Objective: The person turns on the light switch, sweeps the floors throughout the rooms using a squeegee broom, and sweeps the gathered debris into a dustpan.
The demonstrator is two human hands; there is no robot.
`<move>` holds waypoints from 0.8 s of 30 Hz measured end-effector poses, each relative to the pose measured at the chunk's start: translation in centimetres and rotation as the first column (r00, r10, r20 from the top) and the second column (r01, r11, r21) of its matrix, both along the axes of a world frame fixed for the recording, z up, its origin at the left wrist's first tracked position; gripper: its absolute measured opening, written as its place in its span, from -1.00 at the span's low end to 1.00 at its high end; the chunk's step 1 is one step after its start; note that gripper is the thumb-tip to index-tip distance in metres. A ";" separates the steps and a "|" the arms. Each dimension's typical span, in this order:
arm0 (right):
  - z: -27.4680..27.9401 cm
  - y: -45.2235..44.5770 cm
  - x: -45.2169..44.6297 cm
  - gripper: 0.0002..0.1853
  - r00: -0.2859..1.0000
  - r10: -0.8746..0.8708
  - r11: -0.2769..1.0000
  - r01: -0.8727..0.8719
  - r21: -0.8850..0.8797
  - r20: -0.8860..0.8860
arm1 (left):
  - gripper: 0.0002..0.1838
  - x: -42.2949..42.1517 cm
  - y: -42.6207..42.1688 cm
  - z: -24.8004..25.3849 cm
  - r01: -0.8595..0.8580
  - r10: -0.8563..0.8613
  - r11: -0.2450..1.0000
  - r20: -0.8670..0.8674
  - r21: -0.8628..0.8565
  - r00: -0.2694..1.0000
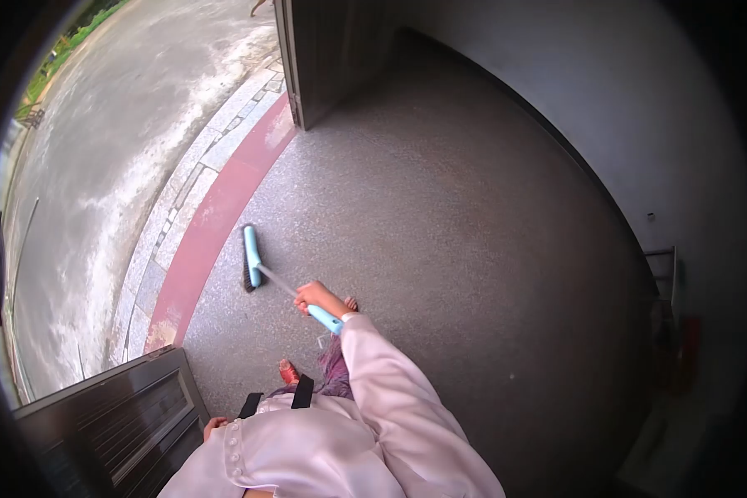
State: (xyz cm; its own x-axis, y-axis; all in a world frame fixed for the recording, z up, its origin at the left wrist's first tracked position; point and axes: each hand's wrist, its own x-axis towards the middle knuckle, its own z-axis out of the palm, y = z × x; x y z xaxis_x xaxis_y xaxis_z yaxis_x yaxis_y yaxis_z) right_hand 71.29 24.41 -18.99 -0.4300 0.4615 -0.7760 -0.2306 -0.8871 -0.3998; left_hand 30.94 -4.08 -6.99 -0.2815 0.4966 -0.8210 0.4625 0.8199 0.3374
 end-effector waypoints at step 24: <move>10.6 -10.8 36.4 -0.18 0.632 -0.530 0.797 0.599 0.077 0.565 | -0.73 26.4 36.2 -6.0 0.432 -0.422 0.902 0.260 0.021 0.869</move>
